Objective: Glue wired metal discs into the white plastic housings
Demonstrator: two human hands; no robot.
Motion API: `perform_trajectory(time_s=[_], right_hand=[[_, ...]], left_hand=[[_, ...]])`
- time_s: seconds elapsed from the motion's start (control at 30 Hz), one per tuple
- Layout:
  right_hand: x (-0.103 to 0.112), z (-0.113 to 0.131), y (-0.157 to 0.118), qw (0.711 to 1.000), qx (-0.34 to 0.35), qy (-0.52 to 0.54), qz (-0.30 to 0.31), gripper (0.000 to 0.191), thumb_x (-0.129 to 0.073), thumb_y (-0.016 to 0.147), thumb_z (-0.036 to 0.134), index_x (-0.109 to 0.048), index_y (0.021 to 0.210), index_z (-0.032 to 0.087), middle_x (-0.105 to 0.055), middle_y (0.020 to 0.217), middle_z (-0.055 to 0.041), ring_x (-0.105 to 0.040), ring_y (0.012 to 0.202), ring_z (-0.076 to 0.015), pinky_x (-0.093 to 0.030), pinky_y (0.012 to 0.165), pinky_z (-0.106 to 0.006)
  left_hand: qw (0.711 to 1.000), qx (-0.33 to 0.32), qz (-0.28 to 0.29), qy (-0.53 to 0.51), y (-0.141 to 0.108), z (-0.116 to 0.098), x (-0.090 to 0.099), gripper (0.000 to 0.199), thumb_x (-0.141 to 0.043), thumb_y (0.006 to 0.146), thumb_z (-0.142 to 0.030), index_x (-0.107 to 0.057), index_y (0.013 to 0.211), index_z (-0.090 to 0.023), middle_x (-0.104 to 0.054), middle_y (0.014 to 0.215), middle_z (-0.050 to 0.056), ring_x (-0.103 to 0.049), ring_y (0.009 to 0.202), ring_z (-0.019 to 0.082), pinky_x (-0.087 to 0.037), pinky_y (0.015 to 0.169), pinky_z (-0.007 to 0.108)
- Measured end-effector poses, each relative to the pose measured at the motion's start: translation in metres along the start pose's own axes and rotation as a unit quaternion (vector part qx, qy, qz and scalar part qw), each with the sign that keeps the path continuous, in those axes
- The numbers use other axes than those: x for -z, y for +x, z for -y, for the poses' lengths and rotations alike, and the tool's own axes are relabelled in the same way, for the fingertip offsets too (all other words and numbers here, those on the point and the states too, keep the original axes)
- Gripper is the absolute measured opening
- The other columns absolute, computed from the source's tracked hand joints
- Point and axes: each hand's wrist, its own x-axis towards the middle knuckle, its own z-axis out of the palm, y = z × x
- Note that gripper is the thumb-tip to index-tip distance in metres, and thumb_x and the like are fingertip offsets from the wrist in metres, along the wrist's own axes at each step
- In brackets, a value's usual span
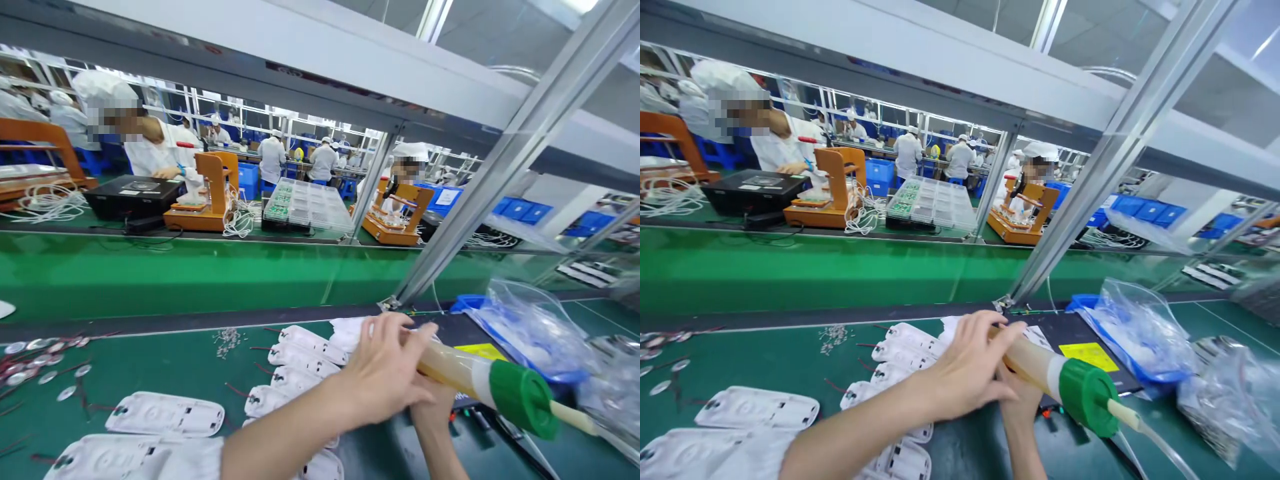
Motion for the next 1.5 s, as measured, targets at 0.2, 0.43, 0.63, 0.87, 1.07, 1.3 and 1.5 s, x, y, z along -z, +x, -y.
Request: perform_trajectory(time_s=[0.2, 0.43, 0.63, 0.87, 1.07, 1.3, 1.5], right_hand=[[0.008, 0.02, -0.008, 0.996, -0.043, -0.065, -0.052, 0.044, -0.069, 0.067, 0.046, -0.066, 0.094, 0.011, -0.062, 0.07, -0.0037, -0.048, 0.046, -0.0118, -0.048, 0.054, -0.024], [0.006, -0.002, -0.01, 0.996, -0.039, -0.077, -0.033, 0.047, -0.07, 0.06, 0.053, -0.068, 0.084, 0.014, -0.065, 0.083, -0.007, -0.057, 0.057, -0.0183, -0.05, 0.074, -0.034], [-0.003, 0.002, -0.012, 0.995, -0.06, -0.072, -0.035, 0.056, -0.068, 0.055, 0.061, -0.067, 0.081, 0.011, -0.066, 0.084, -0.0093, -0.062, 0.078, -0.0245, -0.051, 0.076, -0.031], [0.006, 0.011, -0.009, 0.983, -0.117, -0.103, -0.1, 0.056, -0.071, 0.051, 0.06, -0.069, 0.076, 0.01, -0.063, 0.066, -0.0101, -0.062, 0.071, -0.0304, -0.048, 0.081, -0.043], [0.008, 0.028, -0.01, 0.978, -0.084, -0.044, -0.186, 0.043, -0.075, 0.058, 0.046, -0.064, 0.077, 0.009, -0.064, 0.082, -0.0121, -0.061, 0.079, -0.0288, -0.049, 0.08, -0.043], [0.001, 0.042, 0.01, 0.972, 0.013, 0.146, -0.186, 0.036, -0.072, 0.068, 0.03, -0.06, 0.096, 0.012, -0.061, 0.098, -0.0101, -0.06, 0.08, -0.0199, -0.047, 0.052, -0.023], [-0.001, 0.041, 0.017, 0.989, -0.049, 0.055, -0.127, 0.04, -0.071, 0.064, 0.044, -0.063, 0.087, 0.012, -0.063, 0.091, -0.0094, -0.056, 0.062, -0.017, -0.045, 0.048, -0.027]], left_hand=[[0.986, 0.144, 0.07, 0.038, -0.008, 0.071, 0.002, 0.016, -0.057, 0.081, -0.016, -0.061, 0.096, -0.014, -0.054, 0.096, 0.008, -0.048, 0.095, 0.024, -0.042, 0.081, 0.039], [0.979, 0.139, 0.137, 0.059, 0.001, 0.072, -0.032, 0.031, -0.067, 0.073, -0.02, -0.057, 0.1, -0.013, -0.051, 0.101, 0.006, -0.046, 0.099, 0.023, -0.041, 0.082, 0.038], [0.983, 0.122, 0.134, 0.026, 0.003, 0.07, -0.035, 0.026, -0.067, 0.071, -0.021, -0.06, 0.097, -0.018, -0.05, 0.1, 0.003, -0.044, 0.097, 0.021, -0.039, 0.081, 0.034], [0.962, 0.254, 0.078, 0.058, 0.002, 0.085, -0.027, 0.013, -0.05, 0.085, -0.021, -0.056, 0.093, -0.012, -0.051, 0.096, 0.006, -0.047, 0.097, 0.019, -0.039, 0.084, 0.037], [0.953, 0.271, 0.123, 0.062, 0.0, 0.093, -0.029, 0.016, -0.056, 0.084, -0.023, -0.057, 0.096, -0.013, -0.054, 0.099, 0.005, -0.049, 0.099, 0.02, -0.041, 0.085, 0.038], [0.949, 0.274, 0.146, 0.062, 0.005, 0.094, -0.031, 0.014, -0.052, 0.087, -0.025, -0.058, 0.085, -0.012, -0.056, 0.098, 0.005, -0.05, 0.098, 0.018, -0.041, 0.086, 0.038], [0.948, 0.275, 0.151, 0.057, 0.003, 0.096, -0.03, 0.015, -0.052, 0.087, -0.026, -0.059, 0.087, -0.013, -0.057, 0.097, 0.005, -0.051, 0.099, 0.019, -0.041, 0.087, 0.039]])
